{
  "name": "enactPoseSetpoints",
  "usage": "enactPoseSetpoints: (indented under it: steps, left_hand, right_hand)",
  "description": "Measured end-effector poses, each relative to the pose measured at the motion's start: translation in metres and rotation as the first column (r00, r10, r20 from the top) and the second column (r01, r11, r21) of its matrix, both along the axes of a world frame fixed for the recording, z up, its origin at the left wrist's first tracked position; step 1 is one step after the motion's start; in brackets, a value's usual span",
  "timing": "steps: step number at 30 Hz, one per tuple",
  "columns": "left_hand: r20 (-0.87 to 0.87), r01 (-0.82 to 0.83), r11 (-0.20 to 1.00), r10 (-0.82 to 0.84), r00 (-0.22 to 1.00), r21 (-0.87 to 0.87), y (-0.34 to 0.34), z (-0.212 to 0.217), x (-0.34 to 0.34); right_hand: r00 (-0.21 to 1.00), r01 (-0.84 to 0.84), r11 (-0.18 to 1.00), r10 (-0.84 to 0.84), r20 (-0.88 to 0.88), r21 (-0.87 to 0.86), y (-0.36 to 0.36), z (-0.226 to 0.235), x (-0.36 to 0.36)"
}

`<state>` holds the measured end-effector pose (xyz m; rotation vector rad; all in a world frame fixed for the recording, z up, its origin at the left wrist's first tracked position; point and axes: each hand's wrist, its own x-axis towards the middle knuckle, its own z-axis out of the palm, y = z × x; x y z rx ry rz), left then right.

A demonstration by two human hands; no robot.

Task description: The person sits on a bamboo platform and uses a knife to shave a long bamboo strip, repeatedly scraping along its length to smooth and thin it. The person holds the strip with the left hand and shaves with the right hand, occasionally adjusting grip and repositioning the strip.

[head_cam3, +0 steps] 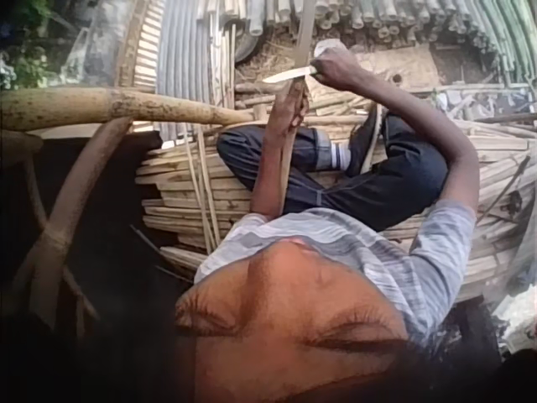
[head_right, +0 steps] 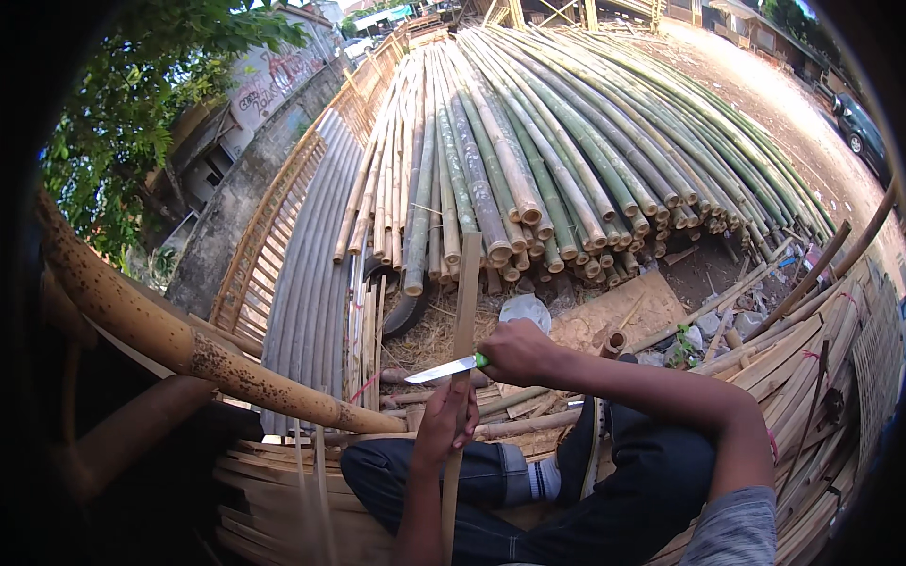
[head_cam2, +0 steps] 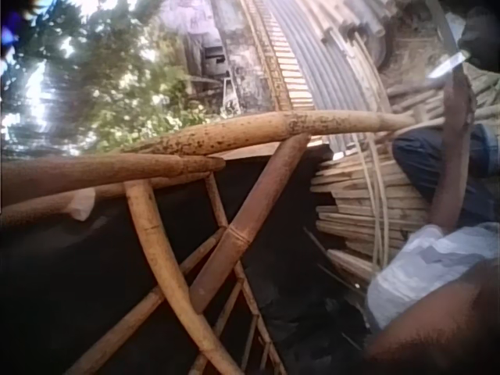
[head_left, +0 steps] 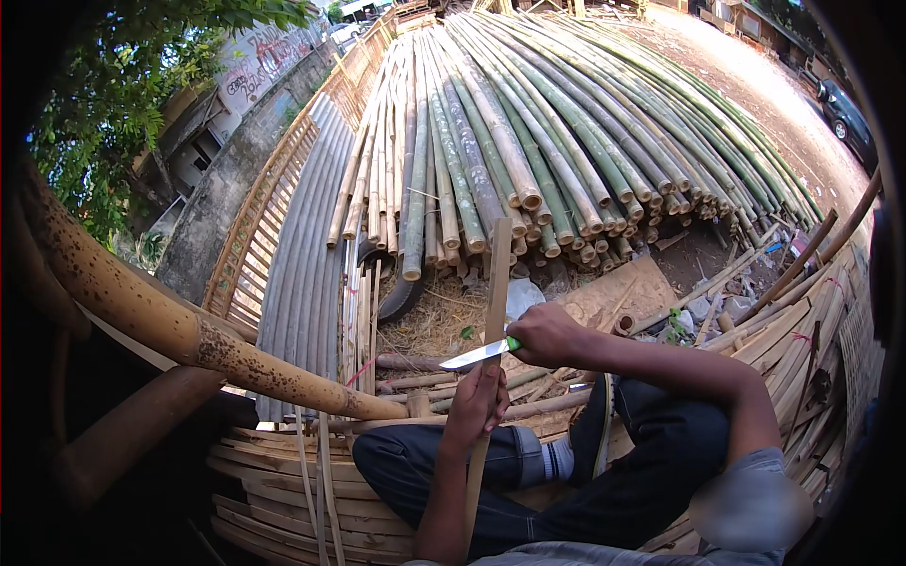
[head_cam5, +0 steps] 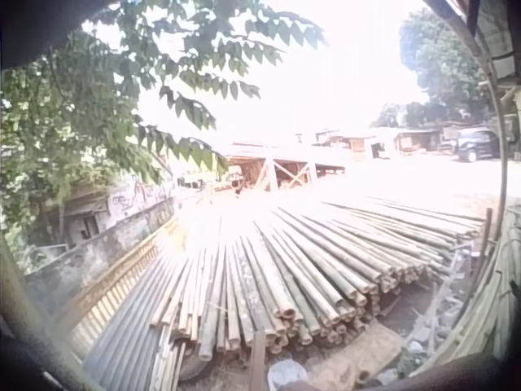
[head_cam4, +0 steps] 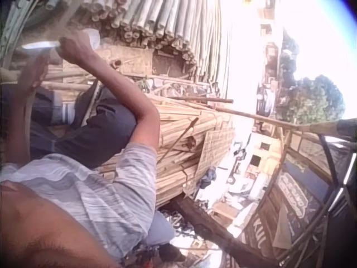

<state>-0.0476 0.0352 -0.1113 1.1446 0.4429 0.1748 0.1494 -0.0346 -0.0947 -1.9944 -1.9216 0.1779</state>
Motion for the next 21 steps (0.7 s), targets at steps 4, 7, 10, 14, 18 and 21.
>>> enactPoseSetpoints:
  steps: [4, 7, 10, 14, 18, 21]
  left_hand:
    - [-0.020, 0.000, 1.000, 0.000, 1.000, -0.018, -0.013, -0.007, -0.011]
    - [0.034, 0.059, 0.970, -0.053, 0.998, -0.235, -0.031, -0.007, -0.021]
    - [0.052, 0.099, 0.980, -0.091, 0.994, -0.175, -0.040, 0.019, -0.019]
    - [0.032, 0.057, 0.992, -0.054, 0.998, -0.115, -0.019, 0.013, -0.011]
    - [0.018, 0.009, 1.000, -0.009, 1.000, -0.001, -0.007, 0.013, -0.008]
    - [-0.033, -0.020, 0.995, 0.023, 0.999, 0.102, -0.006, 0.017, -0.012]
  right_hand:
    - [0.993, 0.118, 0.990, -0.115, -0.039, 0.081, 0.015, 0.000, 0.013]
    - [0.898, 0.439, 0.854, -0.430, -0.094, 0.279, 0.028, 0.010, 0.099]
    - [0.754, 0.621, 0.742, -0.478, -0.451, 0.252, 0.005, -0.010, 0.124]
    - [0.721, 0.599, 0.751, -0.353, -0.597, 0.279, -0.009, 0.000, 0.091]
    - [0.976, 0.180, 0.939, -0.135, -0.170, 0.291, -0.017, 0.022, 0.056]
    - [0.997, 0.079, 0.987, -0.079, -0.005, 0.140, -0.013, 0.022, 0.029]
